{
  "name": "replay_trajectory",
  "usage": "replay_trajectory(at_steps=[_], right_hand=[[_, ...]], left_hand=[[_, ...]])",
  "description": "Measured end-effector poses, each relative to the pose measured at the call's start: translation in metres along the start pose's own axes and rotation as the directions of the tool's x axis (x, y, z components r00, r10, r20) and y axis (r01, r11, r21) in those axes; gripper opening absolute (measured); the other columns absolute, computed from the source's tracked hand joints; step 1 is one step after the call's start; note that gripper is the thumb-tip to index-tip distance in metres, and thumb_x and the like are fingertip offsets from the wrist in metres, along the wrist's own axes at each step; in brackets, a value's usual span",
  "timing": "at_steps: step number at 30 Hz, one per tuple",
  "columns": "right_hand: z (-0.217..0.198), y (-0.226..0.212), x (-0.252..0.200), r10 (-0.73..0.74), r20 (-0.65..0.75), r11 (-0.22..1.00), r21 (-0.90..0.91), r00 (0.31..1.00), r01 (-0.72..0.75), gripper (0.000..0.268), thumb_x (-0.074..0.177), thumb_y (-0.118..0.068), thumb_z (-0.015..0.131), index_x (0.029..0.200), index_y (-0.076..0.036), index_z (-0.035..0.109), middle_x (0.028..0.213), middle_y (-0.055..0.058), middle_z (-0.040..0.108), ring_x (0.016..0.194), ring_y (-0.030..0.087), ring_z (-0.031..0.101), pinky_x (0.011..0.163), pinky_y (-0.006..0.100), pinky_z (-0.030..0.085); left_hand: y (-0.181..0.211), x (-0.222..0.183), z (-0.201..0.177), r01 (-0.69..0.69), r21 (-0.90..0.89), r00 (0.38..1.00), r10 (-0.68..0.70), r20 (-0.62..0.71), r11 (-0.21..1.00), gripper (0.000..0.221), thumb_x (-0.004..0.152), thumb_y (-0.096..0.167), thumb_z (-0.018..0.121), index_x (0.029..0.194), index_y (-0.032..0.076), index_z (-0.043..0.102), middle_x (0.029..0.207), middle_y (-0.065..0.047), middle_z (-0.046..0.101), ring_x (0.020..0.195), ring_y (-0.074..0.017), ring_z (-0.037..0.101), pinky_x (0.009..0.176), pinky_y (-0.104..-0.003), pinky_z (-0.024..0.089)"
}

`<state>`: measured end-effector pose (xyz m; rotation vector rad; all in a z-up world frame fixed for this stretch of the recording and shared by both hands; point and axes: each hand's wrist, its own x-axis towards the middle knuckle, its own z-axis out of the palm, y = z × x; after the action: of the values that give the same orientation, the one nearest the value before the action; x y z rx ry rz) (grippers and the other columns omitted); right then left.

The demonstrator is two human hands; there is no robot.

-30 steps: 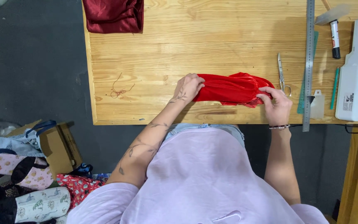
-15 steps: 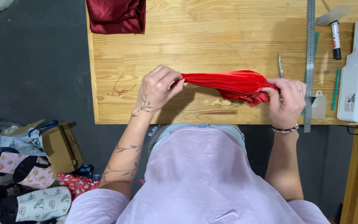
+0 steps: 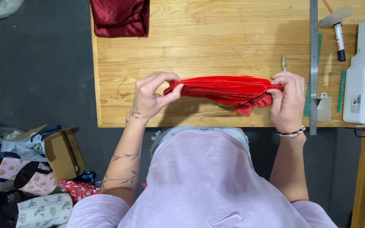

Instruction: Measuring and marking a red velvet garment on a wooden work table using a ruler to ensure correct dimensions.

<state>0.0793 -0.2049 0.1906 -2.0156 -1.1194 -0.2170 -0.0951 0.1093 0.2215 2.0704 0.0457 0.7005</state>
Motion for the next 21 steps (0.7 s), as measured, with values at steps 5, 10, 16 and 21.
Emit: replay_trajectory(at_steps=[5, 10, 16, 21], right_hand=[[-0.001, 0.003, -0.005, 0.06, 0.036, 0.996, 0.066, 0.998, -0.063, 0.021, 0.109, -0.019, 0.059, 0.105, 0.002, 0.059, 0.106, 0.017, 0.063, 0.106, 0.04, 0.06, 0.101, 0.046, 0.043], [-0.002, 0.0, -0.003, 0.073, 0.077, 0.994, 0.071, 0.994, -0.078, 0.018, 0.107, -0.017, 0.064, 0.107, 0.001, 0.061, 0.107, 0.017, 0.065, 0.107, 0.038, 0.059, 0.101, 0.047, 0.044], [0.0, -0.036, 0.014, 0.085, 0.153, 0.99, 0.102, 0.984, -0.102, 0.026, 0.095, -0.013, 0.076, 0.113, 0.001, 0.064, 0.116, 0.02, 0.065, 0.113, 0.041, 0.06, 0.1, 0.051, 0.046], [0.012, -0.104, 0.039, -0.033, 0.107, 0.911, 0.413, 0.994, -0.014, 0.077, 0.064, -0.025, 0.093, 0.129, 0.003, 0.062, 0.126, 0.018, 0.067, 0.12, 0.037, 0.063, 0.106, 0.048, 0.046]], left_hand=[[0.023, 0.007, -0.004, 0.031, -0.105, 0.999, -0.03, 0.015, 0.994, 0.014, 0.086, 0.002, 0.077, 0.099, 0.009, 0.076, 0.08, -0.009, 0.071, 0.074, -0.0236, 0.069, 0.073, -0.036, 0.056], [0.036, 0.009, 0.001, 0.04, -0.173, 0.999, -0.043, -0.017, 0.984, 0.014, 0.084, 0.004, 0.079, 0.097, 0.009, 0.077, 0.082, -0.009, 0.071, 0.074, -0.0231, 0.068, 0.074, -0.035, 0.056], [0.064, 0.013, 0.012, 0.027, -0.19, 0.999, -0.03, -0.011, 0.981, 0.018, 0.086, 0.006, 0.08, 0.103, 0.011, 0.077, 0.087, -0.007, 0.074, 0.079, -0.0218, 0.073, 0.074, -0.033, 0.057], [0.072, 0.009, 0.027, 0.055, -0.296, 0.989, -0.011, 0.148, 0.954, 0.02, 0.086, 0.005, 0.08, 0.104, 0.009, 0.073, 0.086, -0.011, 0.075, 0.08, -0.0258, 0.075, 0.074, -0.036, 0.059]])
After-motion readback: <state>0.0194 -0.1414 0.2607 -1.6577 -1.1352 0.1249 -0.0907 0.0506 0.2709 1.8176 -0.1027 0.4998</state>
